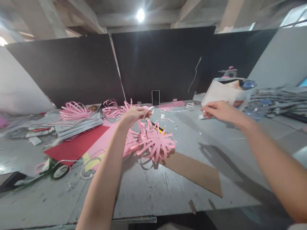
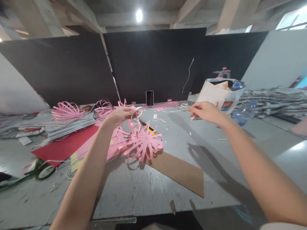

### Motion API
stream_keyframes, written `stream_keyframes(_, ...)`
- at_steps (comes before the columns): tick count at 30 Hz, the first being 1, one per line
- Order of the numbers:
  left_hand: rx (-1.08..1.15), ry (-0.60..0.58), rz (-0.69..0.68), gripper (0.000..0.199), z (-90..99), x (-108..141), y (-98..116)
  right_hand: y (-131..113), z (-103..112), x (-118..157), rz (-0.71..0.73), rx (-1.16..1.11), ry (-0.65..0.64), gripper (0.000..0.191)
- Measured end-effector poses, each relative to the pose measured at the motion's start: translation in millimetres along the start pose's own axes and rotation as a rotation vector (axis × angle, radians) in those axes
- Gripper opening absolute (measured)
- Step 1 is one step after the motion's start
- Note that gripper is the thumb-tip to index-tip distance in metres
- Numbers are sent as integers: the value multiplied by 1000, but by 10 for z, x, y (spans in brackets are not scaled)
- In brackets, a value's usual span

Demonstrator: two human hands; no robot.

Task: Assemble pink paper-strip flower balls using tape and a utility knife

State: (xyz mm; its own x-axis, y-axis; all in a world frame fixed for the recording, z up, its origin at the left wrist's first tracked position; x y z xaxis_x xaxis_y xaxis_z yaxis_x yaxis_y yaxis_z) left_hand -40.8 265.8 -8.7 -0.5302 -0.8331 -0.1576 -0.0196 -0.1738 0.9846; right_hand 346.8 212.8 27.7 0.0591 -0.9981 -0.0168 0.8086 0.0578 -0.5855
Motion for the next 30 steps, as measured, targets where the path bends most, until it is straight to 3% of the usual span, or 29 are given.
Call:
stream_keyframes(3,30,1,-10,20,-6,24,64,167,-10,-53,-23,12,-15,23)
stream_keyframes(7,53,-1,-6,18,-43,76,157,40,-187,-275,60,9,-61,21)
stream_keyframes(10,53,11,5,21,-63,116,207,-156,-497,-547,185,9,-123,23)
stream_keyframes(13,49,47,-5,21,-50,144,245,-205,-938,-834,224,56,-145,27)
stream_keyframes(16,41,68,-3,23,-14,162,266,-67,-1362,-1034,187,206,0,21)
stream_keyframes(20,11,92,21,25,75,180,267,246,-1788,-1139,154,263,43,26)
stream_keyframes(24,13,101,20,24,162,192,251,429,-1906,-1172,173,311,34,28)
stream_keyframes(30,47,99,-36,24,185,260,355,463,-1951,-1198,206,347,29,31)
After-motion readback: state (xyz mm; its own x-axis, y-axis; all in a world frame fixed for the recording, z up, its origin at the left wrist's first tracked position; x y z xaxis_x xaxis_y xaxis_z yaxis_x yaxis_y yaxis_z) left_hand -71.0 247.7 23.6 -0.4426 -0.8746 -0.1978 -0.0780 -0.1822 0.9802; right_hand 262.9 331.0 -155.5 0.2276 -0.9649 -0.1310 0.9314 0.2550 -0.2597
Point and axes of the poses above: each hand's wrist, its own x-axis away from the middle knuckle, its own z-axis out of the back of the hand, y = z × x, the point moved 5 cm from there along -x, towards the middle knuckle, and after that the axes turned 11 degrees about -y, right-handed, at the moved point
